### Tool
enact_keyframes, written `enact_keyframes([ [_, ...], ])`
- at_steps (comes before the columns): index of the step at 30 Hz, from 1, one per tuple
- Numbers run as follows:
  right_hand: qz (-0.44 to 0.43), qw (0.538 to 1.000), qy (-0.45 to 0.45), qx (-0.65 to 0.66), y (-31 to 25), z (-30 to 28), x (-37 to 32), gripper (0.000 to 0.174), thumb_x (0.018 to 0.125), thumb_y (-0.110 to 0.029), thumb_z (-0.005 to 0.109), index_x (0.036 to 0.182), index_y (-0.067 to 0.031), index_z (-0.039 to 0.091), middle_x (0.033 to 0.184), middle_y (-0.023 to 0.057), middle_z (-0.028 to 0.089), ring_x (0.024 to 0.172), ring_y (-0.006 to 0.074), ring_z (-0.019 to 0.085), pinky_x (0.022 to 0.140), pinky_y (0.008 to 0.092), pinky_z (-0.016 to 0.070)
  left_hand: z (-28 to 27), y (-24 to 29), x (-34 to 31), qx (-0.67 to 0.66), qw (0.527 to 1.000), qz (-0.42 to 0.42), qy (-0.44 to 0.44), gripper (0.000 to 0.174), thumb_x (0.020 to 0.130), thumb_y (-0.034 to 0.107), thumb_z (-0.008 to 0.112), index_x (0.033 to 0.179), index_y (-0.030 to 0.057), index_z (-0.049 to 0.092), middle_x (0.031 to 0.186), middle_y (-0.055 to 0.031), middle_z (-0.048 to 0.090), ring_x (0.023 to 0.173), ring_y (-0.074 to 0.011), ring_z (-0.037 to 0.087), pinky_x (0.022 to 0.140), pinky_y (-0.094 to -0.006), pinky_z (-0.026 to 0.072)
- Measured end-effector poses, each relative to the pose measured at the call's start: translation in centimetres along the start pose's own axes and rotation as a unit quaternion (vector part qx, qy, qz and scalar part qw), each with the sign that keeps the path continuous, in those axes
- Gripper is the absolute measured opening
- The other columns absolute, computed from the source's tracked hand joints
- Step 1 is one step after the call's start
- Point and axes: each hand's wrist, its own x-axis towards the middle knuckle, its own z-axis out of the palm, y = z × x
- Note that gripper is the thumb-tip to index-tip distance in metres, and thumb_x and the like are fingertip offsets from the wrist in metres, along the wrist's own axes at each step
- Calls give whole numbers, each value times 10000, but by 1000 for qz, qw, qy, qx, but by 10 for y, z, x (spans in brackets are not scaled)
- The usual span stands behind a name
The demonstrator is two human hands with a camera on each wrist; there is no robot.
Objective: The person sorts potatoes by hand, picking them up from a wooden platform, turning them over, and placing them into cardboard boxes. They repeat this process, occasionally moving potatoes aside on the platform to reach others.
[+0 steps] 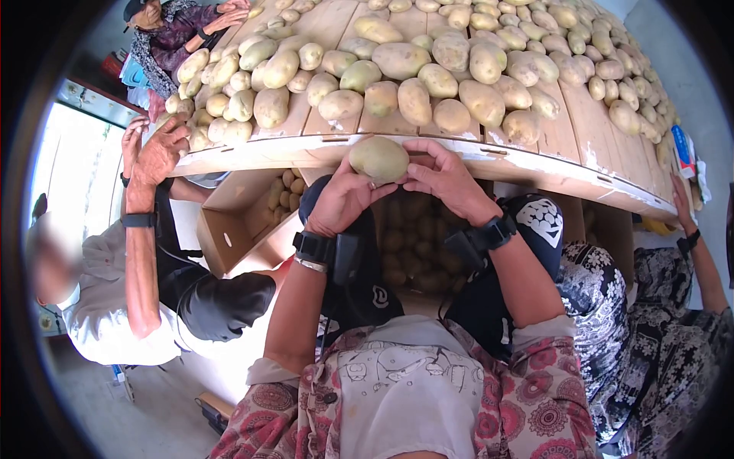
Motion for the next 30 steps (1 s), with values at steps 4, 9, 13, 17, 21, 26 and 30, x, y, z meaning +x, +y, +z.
enact_keyframes([
  [4,2,999,26,19,1,0,3,300,919,-78,531,1203,-22,452,1086,122,580,905,157,604,798,286,530,1,2,2,-74,997,-13,-30,563,952,324,395,1425,75,215,1389,-159,373,1259,-328,414,1060,-455,321],
  [9,25,999,18,27,-2,-7,2,294,921,-78,528,1200,-24,453,1084,128,572,947,176,600,804,292,536,4,3,3,-60,998,-27,-1,576,966,391,335,1411,39,237,1411,-168,348,1272,-335,397,1069,-450,310],
  [13,31,998,7,53,-1,-8,2,280,917,-78,534,1186,-29,470,1092,118,572,988,182,592,819,290,530,4,6,1,-46,999,-26,10,575,954,322,417,1440,92,212,1393,-136,370,1261,-278,416,1041,-416,354],
  [17,35,997,3,71,-6,-3,0,265,910,-56,539,1169,-43,489,1102,108,570,995,176,591,826,287,524,4,6,-2,-10,1000,-3,-6,647,892,238,561,1431,70,244,1386,-127,381,1250,-252,430,1036,-404,368],
  [21,33,997,-8,73,-6,-4,0,271,899,-34,546,1164,-54,493,1102,101,570,994,171,588,826,291,525,1,5,-2,-10,1000,-10,-15,679,849,172,621,1415,38,270,1370,-124,401,1246,-241,435,1036,-391,372],
  [26,28,997,-22,68,-7,-3,0,267,885,8,538,1140,-56,497,1062,85,582,989,165,586,822,299,524,-1,2,0,-32,999,-4,-7,686,816,129,657,1394,21,304,1339,-118,433,1239,-234,439,1032,-385,377],
  [30,35,998,-26,55,-3,-4,2,254,889,14,520,1132,-56,492,1064,84,581,983,163,586,822,299,521,2,0,0,-22,1000,-14,12,673,794,125,683,1370,33,345,1313,-100,454,1214,-226,456,1019,-380,388],
])
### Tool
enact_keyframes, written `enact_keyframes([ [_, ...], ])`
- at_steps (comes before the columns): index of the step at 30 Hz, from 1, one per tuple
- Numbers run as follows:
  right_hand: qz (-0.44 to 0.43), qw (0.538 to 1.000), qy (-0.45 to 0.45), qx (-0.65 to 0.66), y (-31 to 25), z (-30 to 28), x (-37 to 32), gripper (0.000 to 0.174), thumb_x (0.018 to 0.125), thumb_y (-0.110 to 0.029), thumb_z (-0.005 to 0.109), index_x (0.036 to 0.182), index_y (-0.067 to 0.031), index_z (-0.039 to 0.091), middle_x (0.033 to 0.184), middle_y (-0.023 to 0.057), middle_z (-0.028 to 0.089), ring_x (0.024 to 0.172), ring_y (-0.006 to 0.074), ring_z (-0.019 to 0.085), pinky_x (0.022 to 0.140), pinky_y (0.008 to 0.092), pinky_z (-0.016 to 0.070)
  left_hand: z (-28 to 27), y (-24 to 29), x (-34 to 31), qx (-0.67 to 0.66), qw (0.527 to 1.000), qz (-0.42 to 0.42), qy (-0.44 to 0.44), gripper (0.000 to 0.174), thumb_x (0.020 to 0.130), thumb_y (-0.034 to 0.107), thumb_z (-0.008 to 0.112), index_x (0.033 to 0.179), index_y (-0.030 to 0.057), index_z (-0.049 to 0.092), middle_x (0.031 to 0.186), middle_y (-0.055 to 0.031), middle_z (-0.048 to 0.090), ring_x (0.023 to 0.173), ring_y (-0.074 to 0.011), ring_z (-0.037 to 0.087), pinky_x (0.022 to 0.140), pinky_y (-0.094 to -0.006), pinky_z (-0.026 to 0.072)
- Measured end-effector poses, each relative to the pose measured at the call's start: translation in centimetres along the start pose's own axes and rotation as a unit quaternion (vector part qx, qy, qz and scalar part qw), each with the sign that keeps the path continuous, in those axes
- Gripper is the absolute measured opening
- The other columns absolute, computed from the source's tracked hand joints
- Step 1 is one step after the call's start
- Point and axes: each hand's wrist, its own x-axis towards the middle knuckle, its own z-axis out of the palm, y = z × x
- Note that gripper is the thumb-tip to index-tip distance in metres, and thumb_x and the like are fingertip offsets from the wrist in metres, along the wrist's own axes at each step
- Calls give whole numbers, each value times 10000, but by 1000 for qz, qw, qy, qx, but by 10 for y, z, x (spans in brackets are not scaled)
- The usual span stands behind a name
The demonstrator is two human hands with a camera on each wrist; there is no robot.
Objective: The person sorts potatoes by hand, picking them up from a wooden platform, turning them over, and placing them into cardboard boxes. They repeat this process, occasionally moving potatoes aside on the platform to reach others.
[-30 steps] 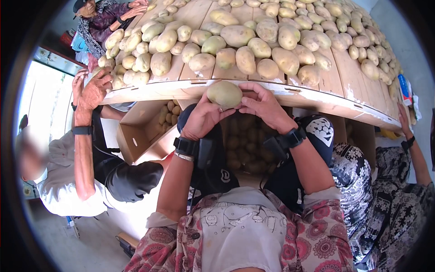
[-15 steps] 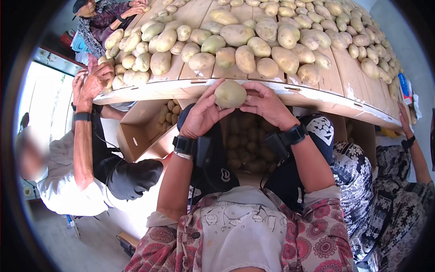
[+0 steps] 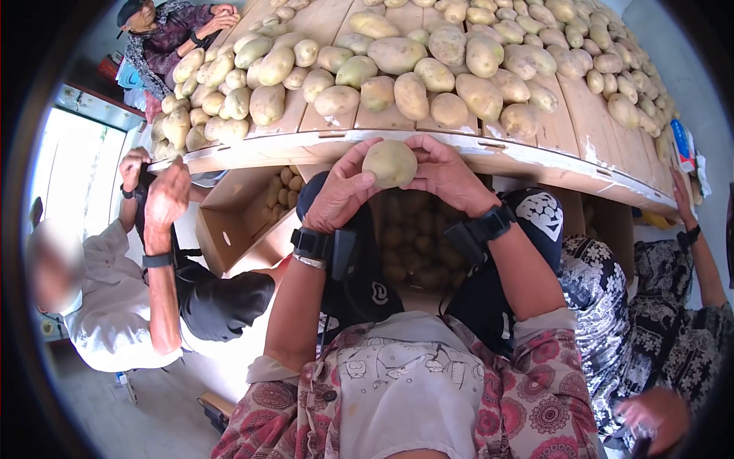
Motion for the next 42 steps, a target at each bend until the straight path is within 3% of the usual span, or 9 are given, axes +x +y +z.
enact_keyframes([
  [5,-5,1000,-7,18,4,0,2,247,894,11,507,1126,-71,490,1066,83,580,982,161,585,821,292,515,2,1,-1,5,1000,5,-3,643,759,127,725,1319,94,412,1281,-75,478,1178,-214,477,1003,-370,397],
  [21,10,1000,14,19,5,4,2,270,878,42,510,1132,-49,499,1068,95,578,984,178,593,802,320,540,-1,0,0,14,1000,3,-6,660,738,161,760,1300,97,422,1288,-79,473,1170,-210,479,996,-366,402],
  [26,15,995,79,57,0,6,3,257,888,-29,503,1145,-30,510,1033,104,594,951,183,607,781,304,540,2,-1,-1,-5,1000,23,-6,601,852,158,649,1373,105,355,1331,-88,442,1240,-226,434,1035,-382,375],
  [32,1,996,59,71,-3,9,3,259,918,-107,465,1164,-40,512,1037,75,596,925,160,610,783,292,515,7,6,-3,30,999,15,-14,644,916,317,546,1428,72,241,1374,-114,398,1269,-233,407,1038,-385,370],
  [35,11,997,34,66,-1,7,5,272,926,-120,465,1187,-56,508,1054,53,588,909,136,600,779,279,499,2,7,-3,-23,999,10,-35,566,952,302,455,1416,43,260,1386,-127,384,1263,-253,414,1035,-410,365],
  [42,24,999,2,48,1,5,4,345,924,-182,508,1246,-61,486,1056,29,583,872,106,582,770,259,487,-2,8,-2,-35,999,-23,-2,604,957,411,314,1420,30,247,1372,-136,408,1240,-268,438,1020,-417,380],
])
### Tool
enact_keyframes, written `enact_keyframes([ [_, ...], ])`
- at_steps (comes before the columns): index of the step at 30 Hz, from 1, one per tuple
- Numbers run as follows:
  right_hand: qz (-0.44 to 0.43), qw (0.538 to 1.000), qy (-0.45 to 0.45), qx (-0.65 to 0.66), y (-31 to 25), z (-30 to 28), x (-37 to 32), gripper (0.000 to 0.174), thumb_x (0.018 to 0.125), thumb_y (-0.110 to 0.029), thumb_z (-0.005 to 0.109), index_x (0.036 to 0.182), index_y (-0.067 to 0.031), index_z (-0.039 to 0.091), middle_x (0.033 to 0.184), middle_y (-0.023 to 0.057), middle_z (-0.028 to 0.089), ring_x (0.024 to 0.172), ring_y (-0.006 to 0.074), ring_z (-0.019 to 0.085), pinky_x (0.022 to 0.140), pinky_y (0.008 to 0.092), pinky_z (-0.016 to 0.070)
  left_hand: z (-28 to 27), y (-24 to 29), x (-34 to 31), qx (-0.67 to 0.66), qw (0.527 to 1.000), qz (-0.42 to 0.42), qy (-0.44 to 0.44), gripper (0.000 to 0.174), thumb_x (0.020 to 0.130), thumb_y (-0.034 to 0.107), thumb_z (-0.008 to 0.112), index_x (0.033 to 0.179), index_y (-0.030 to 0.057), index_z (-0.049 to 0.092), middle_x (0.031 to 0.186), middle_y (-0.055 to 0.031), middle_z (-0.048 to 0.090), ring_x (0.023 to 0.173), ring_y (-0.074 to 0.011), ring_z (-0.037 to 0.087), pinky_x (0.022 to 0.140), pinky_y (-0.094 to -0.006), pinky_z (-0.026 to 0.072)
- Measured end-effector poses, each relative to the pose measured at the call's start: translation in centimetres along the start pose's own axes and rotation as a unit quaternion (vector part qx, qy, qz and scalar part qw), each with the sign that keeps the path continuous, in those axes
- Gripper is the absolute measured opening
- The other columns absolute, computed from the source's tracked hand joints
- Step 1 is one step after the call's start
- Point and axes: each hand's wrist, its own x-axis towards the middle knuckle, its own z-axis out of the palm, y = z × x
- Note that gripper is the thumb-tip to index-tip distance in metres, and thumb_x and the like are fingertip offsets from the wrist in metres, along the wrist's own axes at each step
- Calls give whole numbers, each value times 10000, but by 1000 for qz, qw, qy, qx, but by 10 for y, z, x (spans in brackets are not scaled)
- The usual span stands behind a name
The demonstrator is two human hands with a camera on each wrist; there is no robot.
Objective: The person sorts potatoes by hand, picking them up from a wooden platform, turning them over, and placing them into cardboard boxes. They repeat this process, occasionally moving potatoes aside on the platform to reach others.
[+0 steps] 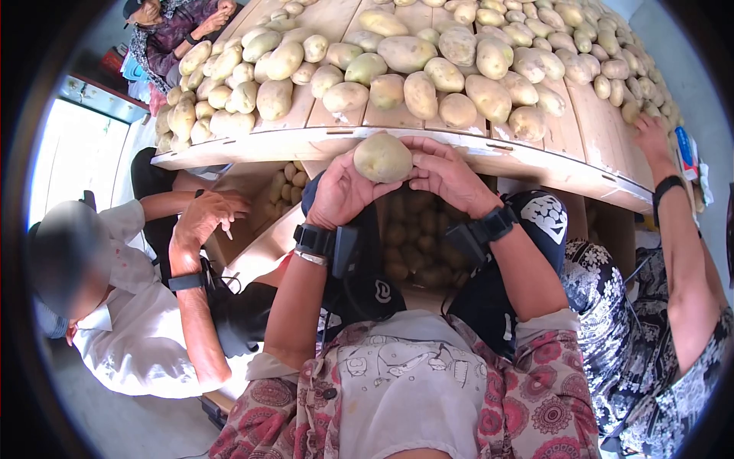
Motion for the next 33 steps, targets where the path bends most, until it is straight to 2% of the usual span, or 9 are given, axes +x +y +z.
enact_keyframes([
  [5,20,998,-32,-55,-3,5,-4,455,873,-206,629,1264,-35,472,1033,27,591,842,86,585,721,219,490,-1,2,4,-81,994,-7,-67,609,953,448,276,1406,41,286,1357,-129,432,1135,-276,527,910,-394,472],
  [6,23,998,-43,-45,-4,8,-5,497,854,-206,659,1270,-25,457,1019,33,596,829,89,594,700,209,494,1,1,4,-59,998,-12,-28,635,953,489,261,1407,46,289,1337,-135,450,1074,-271,555,834,-373,505],
  [9,19,998,-39,-35,-5,15,-6,492,854,-205,658,1256,-18,446,1010,48,599,822,100,603,697,215,499,0,0,4,-64,998,-8,-27,693,943,564,235,1386,37,315,1265,-140,505,1009,-268,578,782,-367,520],
  [16,-9,997,-27,-70,-1,15,-3,507,796,-177,719,1192,-12,447,993,78,596,802,117,603,678,225,498,2,-3,7,-46,999,-18,16,698,937,586,219,1344,33,346,1225,-162,521,1022,-279,576,803,-387,515],
  [18,-9,996,-31,-78,-1,16,-3,512,782,-162,732,1181,-12,448,983,79,594,797,118,600,672,225,496,1,-3,8,-73,996,-26,37,733,927,608,206,1361,28,314,1221,-193,514,1034,-327,574,796,-418,523],
  [21,-28,995,-31,-94,0,18,-2,508,764,-135,744,1161,-16,451,963,79,591,781,117,592,658,219,491,4,-3,8,-94,994,-30,52,733,927,607,206,1371,33,304,1235,-198,503,1051,-334,566,800,-430,523],
  [22,-37,995,-28,-87,1,19,-1,492,767,-123,739,1157,-23,456,974,76,588,778,118,589,658,221,493,4,-3,7,-94,994,-28,52,733,927,607,206,1371,33,304,1235,-198,503,1051,-334,566,800,-430,523],
  [24,-45,995,-26,-81,0,21,0,478,770,-111,734,1153,-30,461,985,73,584,775,118,586,658,222,496,1,-2,6,-99,995,-14,10,721,930,602,204,1362,38,330,1270,-170,487,1139,-299,516,916,-436,461],
  [33,-56,996,-56,-34,-2,20,-3,413,851,-86,636,1228,-52,471,1081,68,571,857,121,604,737,251,527,-5,-3,6,-111,994,1,1,716,929,598,231,1360,37,343,1246,-161,511,1125,-293,528,922,-437,459],
])
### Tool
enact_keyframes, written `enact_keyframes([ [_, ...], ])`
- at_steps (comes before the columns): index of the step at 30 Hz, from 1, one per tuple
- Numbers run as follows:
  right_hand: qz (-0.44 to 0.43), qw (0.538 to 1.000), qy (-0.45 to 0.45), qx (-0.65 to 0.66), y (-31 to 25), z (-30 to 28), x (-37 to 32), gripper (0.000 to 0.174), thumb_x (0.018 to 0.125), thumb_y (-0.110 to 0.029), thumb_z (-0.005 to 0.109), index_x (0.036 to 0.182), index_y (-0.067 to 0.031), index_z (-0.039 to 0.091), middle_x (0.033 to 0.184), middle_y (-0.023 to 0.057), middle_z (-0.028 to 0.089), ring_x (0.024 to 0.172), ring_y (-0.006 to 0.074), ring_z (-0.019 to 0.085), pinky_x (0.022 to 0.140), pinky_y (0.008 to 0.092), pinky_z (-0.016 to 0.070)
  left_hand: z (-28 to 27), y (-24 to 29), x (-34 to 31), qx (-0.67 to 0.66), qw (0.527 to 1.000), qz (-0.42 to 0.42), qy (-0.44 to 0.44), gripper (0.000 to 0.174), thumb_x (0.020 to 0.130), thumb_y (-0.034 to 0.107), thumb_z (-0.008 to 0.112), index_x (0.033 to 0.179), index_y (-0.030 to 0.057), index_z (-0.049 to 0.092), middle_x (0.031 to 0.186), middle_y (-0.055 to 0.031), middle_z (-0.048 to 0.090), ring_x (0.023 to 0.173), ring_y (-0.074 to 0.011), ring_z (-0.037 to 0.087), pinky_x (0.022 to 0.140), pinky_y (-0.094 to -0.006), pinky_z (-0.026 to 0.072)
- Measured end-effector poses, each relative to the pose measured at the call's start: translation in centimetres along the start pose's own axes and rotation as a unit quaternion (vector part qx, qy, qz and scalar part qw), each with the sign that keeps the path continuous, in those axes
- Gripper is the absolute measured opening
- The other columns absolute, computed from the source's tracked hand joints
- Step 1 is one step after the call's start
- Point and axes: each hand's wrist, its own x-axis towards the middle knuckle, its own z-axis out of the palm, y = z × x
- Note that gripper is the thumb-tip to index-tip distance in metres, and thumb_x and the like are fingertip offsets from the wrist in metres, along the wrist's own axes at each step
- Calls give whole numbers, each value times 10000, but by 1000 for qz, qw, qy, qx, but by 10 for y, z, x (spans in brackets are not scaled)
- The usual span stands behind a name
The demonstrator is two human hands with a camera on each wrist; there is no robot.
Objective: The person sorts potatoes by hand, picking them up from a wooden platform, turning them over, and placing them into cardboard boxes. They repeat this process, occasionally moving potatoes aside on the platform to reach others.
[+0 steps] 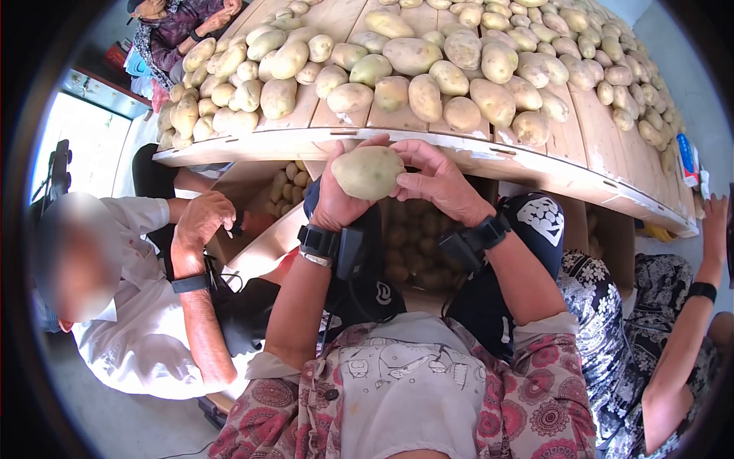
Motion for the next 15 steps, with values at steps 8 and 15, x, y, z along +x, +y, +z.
enact_keyframes([
  [8,-19,996,1,-91,-2,-7,0,454,859,-77,610,1294,-36,487,1116,69,580,889,119,609,744,241,519,6,0,0,1,1000,3,19,663,946,544,251,1337,22,374,1217,-144,537,1112,-273,537,938,-406,443],
  [15,-12,998,10,-67,3,-13,0,450,854,-41,591,1293,-31,494,1151,61,583,943,109,587,784,245,504,4,3,0,17,998,-38,45,632,950,541,259,1335,57,388,1221,-95,545,1083,-230,551,866,-390,481],
])
